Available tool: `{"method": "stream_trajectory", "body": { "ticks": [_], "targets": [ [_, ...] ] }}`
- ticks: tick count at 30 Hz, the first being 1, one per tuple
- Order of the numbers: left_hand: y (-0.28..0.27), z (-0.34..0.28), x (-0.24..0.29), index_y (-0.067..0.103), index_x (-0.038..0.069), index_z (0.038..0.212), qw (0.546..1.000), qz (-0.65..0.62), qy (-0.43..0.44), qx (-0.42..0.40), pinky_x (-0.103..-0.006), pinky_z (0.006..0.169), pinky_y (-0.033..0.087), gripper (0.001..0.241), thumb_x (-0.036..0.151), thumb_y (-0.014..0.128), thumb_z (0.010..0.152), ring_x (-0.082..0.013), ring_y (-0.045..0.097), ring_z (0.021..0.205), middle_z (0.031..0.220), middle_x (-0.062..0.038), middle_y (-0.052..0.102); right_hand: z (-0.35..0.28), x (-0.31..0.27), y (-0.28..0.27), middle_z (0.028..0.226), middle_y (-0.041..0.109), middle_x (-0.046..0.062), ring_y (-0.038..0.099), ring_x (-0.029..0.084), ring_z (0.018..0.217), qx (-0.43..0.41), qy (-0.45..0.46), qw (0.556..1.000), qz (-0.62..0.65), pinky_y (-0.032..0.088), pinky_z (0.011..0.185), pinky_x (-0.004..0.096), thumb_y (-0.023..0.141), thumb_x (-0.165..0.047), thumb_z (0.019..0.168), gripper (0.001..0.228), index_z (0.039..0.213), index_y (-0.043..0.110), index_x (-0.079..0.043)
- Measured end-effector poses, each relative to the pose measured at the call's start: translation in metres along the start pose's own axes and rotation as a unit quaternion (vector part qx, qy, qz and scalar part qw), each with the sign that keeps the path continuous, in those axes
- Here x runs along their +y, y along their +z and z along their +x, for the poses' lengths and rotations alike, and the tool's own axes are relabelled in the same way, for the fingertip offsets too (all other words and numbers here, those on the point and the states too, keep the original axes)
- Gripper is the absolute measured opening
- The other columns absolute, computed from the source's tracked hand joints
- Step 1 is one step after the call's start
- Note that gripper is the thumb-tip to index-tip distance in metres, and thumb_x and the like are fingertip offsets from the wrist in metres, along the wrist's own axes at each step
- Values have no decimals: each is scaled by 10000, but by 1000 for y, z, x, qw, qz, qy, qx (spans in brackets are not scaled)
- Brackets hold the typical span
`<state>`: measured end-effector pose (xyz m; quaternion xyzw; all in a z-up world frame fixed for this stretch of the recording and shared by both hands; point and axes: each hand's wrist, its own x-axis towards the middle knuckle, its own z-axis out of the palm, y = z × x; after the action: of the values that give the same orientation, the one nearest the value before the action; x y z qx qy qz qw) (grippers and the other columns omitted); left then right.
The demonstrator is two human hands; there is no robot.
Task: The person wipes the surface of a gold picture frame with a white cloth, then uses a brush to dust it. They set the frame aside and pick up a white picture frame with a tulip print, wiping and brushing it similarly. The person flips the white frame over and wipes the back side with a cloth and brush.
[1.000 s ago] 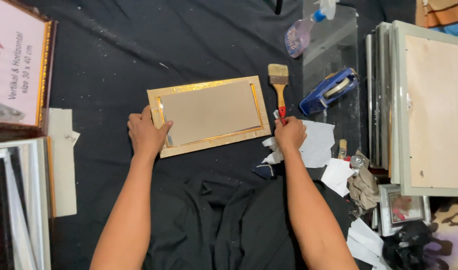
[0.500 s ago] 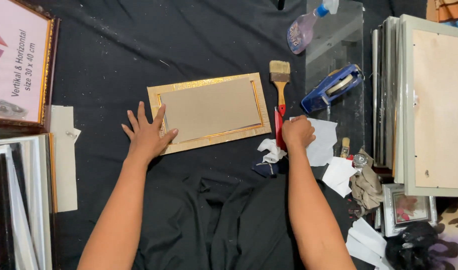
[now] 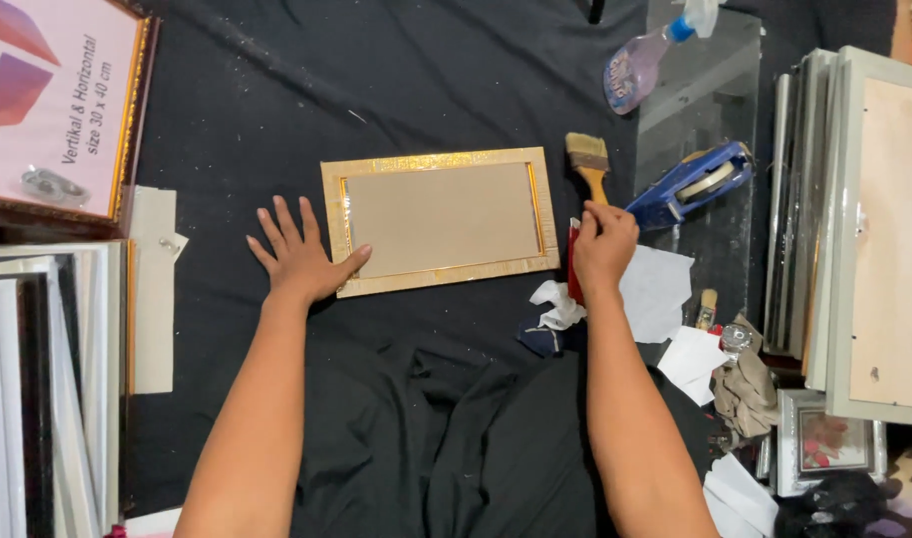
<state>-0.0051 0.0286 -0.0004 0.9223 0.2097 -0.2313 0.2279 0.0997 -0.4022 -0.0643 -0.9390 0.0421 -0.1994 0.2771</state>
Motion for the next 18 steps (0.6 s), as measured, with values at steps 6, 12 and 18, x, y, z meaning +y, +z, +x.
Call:
{"method": "stream_trajectory", "body": {
  "ticks": [6, 12, 18],
  "targets": [
    [10, 13, -9, -91, 160, 1668, 999, 16, -5, -34, -706, 1118, -204, 1412, 989, 504, 693, -428, -305, 1503, 1697, -149, -242, 21, -55, -45, 812, 664, 101, 640, 207, 711, 143, 27, 976, 163, 528, 672, 284, 766, -77, 908, 153, 1053, 716, -85],
    [27, 31, -19, -140, 179, 1658, 998, 61, -10, -29, -728, 1086, -227, 1509, 1034, 541, 619, -443, -330, 1482, 1681, -139, -282, 5, -99, -65, 800, 627, 63, 587, 98, 609, 44, 62, 937, 341, 476, 596, 208, 745, -28, 923, 164, 1018, 615, -58],
    [33, 37, -22, -172, 202, 1649, 996, 74, -20, -35, -729, 1087, -216, 1530, 1051, 532, 589, -440, -341, 1474, 1672, -128, -303, -80, -209, -54, 645, 656, 88, 596, 146, 586, -291, 75, 876, 379, 521, 584, 290, 640, -97, 865, 298, 1139, 746, -46]
  ]
}}
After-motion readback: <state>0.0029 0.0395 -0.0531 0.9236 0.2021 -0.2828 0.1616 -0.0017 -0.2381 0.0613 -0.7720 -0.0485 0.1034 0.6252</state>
